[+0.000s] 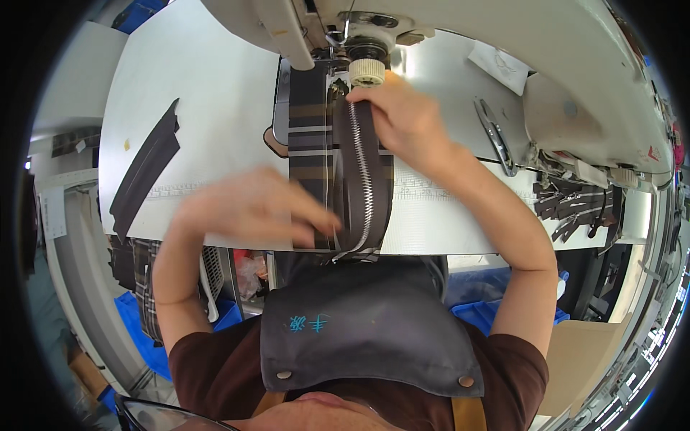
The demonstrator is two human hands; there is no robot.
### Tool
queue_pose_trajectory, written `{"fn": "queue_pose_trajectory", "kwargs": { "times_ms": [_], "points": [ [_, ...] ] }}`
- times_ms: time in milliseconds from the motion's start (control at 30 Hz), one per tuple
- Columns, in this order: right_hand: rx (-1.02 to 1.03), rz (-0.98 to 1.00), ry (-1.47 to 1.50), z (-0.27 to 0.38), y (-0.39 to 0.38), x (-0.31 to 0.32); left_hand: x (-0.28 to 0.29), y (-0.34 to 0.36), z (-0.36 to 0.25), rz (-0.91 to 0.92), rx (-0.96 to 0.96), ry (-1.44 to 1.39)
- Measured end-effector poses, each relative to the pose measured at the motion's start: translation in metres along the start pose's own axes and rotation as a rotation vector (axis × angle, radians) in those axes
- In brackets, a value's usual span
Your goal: The person uses an industrial sewing machine to stitch a zipper onto a plaid fabric pouch. They guide the fabric under the needle, trim excess thread with scissors, and flip the item to sew the opposite side.
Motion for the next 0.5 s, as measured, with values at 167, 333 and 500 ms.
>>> {"fn": "queue_pose_trajectory", "kwargs": {
  "times_ms": [167,333,500],
  "points": [
    [-0.097,0.029,0.072,-0.005,0.003,-0.003,0.020,0.024,0.051,-1.023,-0.387,0.879],
    [-0.106,0.033,0.073,0.000,0.002,-0.014,0.008,0.030,0.070,-1.066,-0.427,0.833],
    [0.098,0.114,-0.026,0.006,0.002,-0.017,0.007,0.028,0.069,-1.062,-0.373,0.834]
  ]
}}
Point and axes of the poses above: each hand's wrist, its own y-axis towards the middle knuckle, its own x-axis out of the back of the hand, z = x × y, the point moved 2 cm from there along y, towards the middle knuckle, and after that the axes turned 15 degrees about -z, right-handed, at the moved point
